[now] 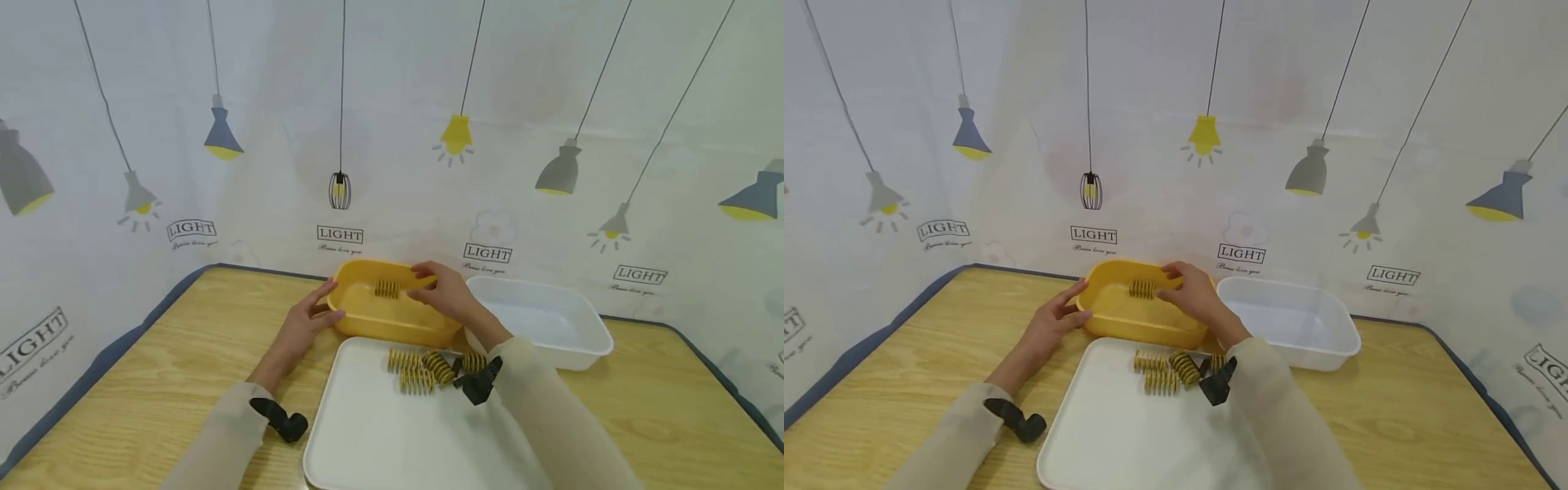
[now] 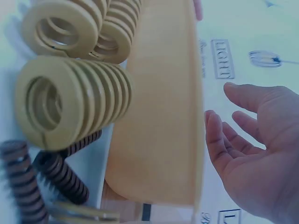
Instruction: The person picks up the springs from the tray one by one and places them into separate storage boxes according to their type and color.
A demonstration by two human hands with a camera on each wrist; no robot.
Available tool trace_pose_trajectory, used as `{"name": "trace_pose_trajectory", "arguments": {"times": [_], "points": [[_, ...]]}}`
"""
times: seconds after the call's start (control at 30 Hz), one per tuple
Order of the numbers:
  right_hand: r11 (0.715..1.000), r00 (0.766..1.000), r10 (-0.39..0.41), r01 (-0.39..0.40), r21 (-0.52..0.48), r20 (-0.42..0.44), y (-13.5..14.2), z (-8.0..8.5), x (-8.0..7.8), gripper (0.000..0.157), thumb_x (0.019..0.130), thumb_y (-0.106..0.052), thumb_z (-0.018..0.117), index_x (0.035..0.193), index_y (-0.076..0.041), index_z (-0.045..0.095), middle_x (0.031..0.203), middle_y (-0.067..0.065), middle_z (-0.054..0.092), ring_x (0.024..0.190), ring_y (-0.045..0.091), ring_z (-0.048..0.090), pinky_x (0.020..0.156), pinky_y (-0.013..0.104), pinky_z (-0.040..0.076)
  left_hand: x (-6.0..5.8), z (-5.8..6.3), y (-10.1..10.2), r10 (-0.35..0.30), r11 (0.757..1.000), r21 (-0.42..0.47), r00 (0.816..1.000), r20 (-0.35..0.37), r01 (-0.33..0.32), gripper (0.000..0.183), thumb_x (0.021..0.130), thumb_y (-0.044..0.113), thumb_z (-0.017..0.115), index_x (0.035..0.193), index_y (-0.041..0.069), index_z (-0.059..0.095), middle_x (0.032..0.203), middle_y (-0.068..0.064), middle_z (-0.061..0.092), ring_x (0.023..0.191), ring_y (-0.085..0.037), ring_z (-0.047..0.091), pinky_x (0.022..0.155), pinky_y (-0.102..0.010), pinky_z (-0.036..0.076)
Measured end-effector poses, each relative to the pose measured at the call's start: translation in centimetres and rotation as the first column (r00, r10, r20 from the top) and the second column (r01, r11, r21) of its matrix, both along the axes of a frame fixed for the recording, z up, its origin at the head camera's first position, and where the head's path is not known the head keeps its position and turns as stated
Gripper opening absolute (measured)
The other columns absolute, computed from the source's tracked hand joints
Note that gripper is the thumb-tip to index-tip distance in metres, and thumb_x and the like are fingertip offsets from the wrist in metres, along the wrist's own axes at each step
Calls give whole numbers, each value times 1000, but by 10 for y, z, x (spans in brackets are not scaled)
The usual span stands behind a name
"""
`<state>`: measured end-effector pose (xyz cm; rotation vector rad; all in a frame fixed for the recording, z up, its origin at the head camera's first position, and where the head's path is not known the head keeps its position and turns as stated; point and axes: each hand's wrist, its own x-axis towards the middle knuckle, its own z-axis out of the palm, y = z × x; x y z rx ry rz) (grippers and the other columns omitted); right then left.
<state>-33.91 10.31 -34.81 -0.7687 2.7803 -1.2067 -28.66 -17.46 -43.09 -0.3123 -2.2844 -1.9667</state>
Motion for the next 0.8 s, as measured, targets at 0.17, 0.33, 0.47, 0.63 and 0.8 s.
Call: {"name": "trace_pose_trajectory", "arguments": {"times": [0.17, 0.33, 0.47, 0.63, 0.8], "points": [[1000, 999, 22, -23, -21, -48, 14, 3, 20, 48, 89, -18, 69, 134, -8, 53, 124, 14, 57, 97, 24, 61, 76, 34, 53, -1, -2, 3, -3, 1000, 16, 1000, 2, 3, 66, 89, 25, 70, 147, 17, 40, 155, 12, 25, 123, -28, 48, 91, -22, 43], [996, 996, 71, -73, -53, -48, 28, 8, 40, 44, 89, -19, 70, 130, -8, 57, 118, 11, 61, 94, 21, 61, 76, 33, 53, -1, -2, 2, 4, 1000, 21, 1000, -1, -4, 64, 89, 25, 70, 146, 19, 42, 155, 10, 24, 123, -28, 47, 90, -21, 43], [995, 996, 70, -74, -67, -52, 44, 8, 52, 38, 89, -20, 70, 125, -12, 61, 110, 7, 64, 92, 19, 63, 75, 31, 53, 0, -2, 1, 9, 1000, -1, 1000, 14, -9, 65, 89, 27, 70, 147, 19, 41, 155, 13, 24, 123, -28, 47, 90, -21, 43], [992, 998, 47, -52, -117, -52, 60, 8, 65, 32, 88, -20, 71, 119, -16, 64, 103, 4, 65, 89, 17, 64, 74, 30, 53, -1, -2, 2, -12, 1000, -1, 1000, 3, 12, 67, 89, 26, 69, 148, 17, 38, 155, 11, 23, 125, -32, 45, 91, -21, 42], [988, 996, 62, -70, -141, -56, 69, 7, 75, 31, 89, -23, 70, 119, -16, 64, 105, 7, 66, 89, 17, 63, 76, 29, 53, -1, -1, 2, -13, 1000, 13, 1000, -1, 13, 67, 90, 22, 69, 149, 16, 37, 155, 10, 23, 126, -33, 44, 90, -19, 41]]}}
